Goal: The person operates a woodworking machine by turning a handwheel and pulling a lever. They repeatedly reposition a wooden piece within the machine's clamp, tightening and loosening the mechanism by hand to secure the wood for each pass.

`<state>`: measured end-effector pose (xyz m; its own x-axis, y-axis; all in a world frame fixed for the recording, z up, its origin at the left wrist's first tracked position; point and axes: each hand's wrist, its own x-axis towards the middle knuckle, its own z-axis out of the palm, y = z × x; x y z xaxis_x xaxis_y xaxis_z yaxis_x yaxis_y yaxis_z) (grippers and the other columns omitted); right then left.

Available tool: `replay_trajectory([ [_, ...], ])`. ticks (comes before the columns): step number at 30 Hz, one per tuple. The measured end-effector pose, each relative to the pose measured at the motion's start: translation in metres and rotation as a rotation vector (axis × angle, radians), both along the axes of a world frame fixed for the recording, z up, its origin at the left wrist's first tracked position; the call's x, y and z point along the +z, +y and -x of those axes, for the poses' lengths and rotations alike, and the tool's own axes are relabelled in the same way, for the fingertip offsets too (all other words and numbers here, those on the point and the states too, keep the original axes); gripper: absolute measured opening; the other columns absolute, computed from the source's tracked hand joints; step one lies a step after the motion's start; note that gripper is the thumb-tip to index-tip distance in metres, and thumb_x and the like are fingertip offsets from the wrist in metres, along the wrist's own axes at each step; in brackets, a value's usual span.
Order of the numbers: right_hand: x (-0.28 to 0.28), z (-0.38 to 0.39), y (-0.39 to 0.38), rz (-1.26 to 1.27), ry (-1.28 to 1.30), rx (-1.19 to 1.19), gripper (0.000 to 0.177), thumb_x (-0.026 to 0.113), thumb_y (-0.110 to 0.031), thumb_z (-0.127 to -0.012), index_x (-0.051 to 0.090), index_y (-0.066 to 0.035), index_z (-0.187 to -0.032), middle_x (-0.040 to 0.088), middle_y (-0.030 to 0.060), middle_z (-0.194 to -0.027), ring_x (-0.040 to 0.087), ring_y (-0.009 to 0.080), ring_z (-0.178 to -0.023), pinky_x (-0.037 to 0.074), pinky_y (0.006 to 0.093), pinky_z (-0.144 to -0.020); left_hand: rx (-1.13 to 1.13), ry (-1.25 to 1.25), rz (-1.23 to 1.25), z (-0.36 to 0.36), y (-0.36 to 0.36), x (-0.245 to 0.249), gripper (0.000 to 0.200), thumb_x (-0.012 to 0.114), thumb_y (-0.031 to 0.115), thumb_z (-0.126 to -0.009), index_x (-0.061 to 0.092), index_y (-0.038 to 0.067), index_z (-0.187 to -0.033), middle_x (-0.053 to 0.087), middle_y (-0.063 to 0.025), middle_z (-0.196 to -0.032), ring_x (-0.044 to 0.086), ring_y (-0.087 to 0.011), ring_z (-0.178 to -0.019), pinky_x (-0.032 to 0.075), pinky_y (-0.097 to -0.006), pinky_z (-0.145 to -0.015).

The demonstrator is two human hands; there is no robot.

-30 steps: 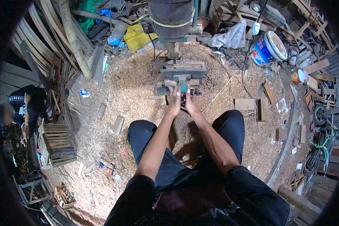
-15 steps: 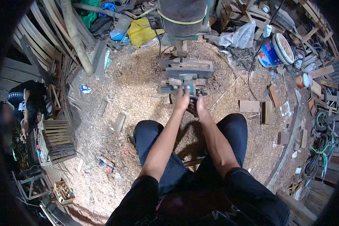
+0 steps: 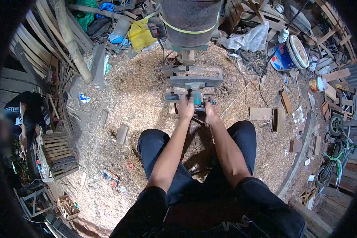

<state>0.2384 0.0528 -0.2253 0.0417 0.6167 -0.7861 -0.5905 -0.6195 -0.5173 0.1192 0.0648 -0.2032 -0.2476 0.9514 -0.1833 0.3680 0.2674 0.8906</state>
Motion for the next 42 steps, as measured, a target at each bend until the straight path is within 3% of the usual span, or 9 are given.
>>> replay_trajectory([
  [4,-0.003,0.003,0.004,0.036,-0.115,0.005,0.047,0.044,-0.043,-0.093,0.062,-0.001,-0.105,0.067,0.0165,-0.094,0.065,0.0302,-0.084,0.052,0.0415,-0.08,0.044,-0.109,-0.089,-0.005,-0.004,0.0,0.038,0.052,0.016,-0.085,0.056,0.0,-0.119,0.062,-0.0185,-0.11,0.059,-0.0305,-0.105,0.045,-0.0359,-0.091],
  [8,0.088,0.022,0.002,0.03,-0.889,0.593,0.07,0.045,-0.052,-0.091,0.055,0.012,-0.118,0.06,0.029,-0.116,0.058,0.0393,-0.111,0.044,0.0434,-0.096,0.281,-1.06,-0.095,0.018,0.005,-0.153,0.036,0.049,0.014,-0.084,0.06,-0.001,-0.115,0.063,-0.0083,-0.106,0.058,-0.0193,-0.096,0.046,-0.0349,-0.086],
  [14,0.037,0.01,0.007,-0.01,-0.543,0.248,0.079,0.033,-0.06,-0.094,0.048,0.011,-0.126,0.056,0.0274,-0.122,0.055,0.0375,-0.113,0.04,0.045,-0.101,0.307,-0.056,-0.033,0.031,0.003,-0.121,0.035,0.053,0.023,-0.089,0.059,-0.002,-0.114,0.06,-0.0183,-0.113,0.057,-0.0319,-0.107,0.043,-0.0389,-0.093],
  [18,-0.077,-0.008,0.019,0.112,0.167,-0.074,0.061,0.034,-0.063,-0.093,0.058,-0.009,-0.111,0.064,0.0147,-0.1,0.063,0.0322,-0.084,0.049,0.0576,-0.08,0.074,-0.07,-0.23,0.006,0.016,-0.03,0.034,0.054,0.026,-0.09,0.059,0.003,-0.115,0.059,-0.0196,-0.116,0.055,-0.035,-0.11,0.041,-0.0406,-0.097],
  [22,-0.087,-0.012,0.02,0.212,0.129,-0.072,0.061,0.037,-0.056,-0.096,0.058,-0.003,-0.115,0.065,0.0168,-0.097,0.065,0.035,-0.082,0.052,0.05,-0.071,0.077,0.078,-0.302,-0.016,0.004,0.009,0.027,0.056,0.017,-0.087,0.06,0.0,-0.107,0.06,-0.0187,-0.112,0.056,-0.0327,-0.107,0.042,-0.0405,-0.094],
  [27,0.027,0.016,0.011,0.001,-0.735,0.306,0.072,0.041,-0.055,-0.093,0.057,0.013,-0.113,0.062,0.0271,-0.109,0.061,0.0363,-0.093,0.045,0.0402,-0.085,0.374,-0.842,-0.248,0.006,0.009,-0.065,0.023,0.051,0.004,-0.085,0.061,-0.001,-0.105,0.061,-0.0121,-0.109,0.057,-0.0234,-0.1,0.044,-0.034,-0.091],
  [36,-0.048,-0.004,0.009,0.03,0.268,-0.093,0.051,0.032,-0.044,-0.099,0.054,-0.001,-0.116,0.063,0.0144,-0.095,0.066,0.0277,-0.078,0.056,0.0455,-0.066,-0.007,0.156,-0.189,-0.013,0.005,0.005,0.025,0.059,0.019,-0.083,0.064,0.006,-0.104,0.064,-0.0183,-0.104,0.059,-0.0327,-0.103,0.044,-0.0413,-0.091],
  [39,-0.061,0.002,0.005,-0.125,0.169,-0.151,0.057,0.038,-0.045,-0.096,0.052,0.004,-0.12,0.064,0.0209,-0.104,0.067,0.0332,-0.086,0.054,0.047,-0.074,0.12,-0.028,-0.3,-0.013,0.002,0.002,0.022,0.055,0.016,-0.085,0.064,0.004,-0.101,0.064,-0.0157,-0.102,0.06,-0.0288,-0.099,0.045,-0.0363,-0.091],
  [42,-0.007,0.012,0.002,0.015,-0.791,0.352,0.067,0.049,-0.047,-0.091,0.049,0.013,-0.122,0.061,0.0266,-0.112,0.063,0.0352,-0.097,0.048,0.0429,-0.085,0.319,-0.623,-0.298,0.006,0.01,-0.08,0.025,0.046,0.007,-0.087,0.061,-0.002,-0.105,0.063,-0.0105,-0.101,0.058,-0.0206,-0.096,0.044,-0.0325,-0.091],
])
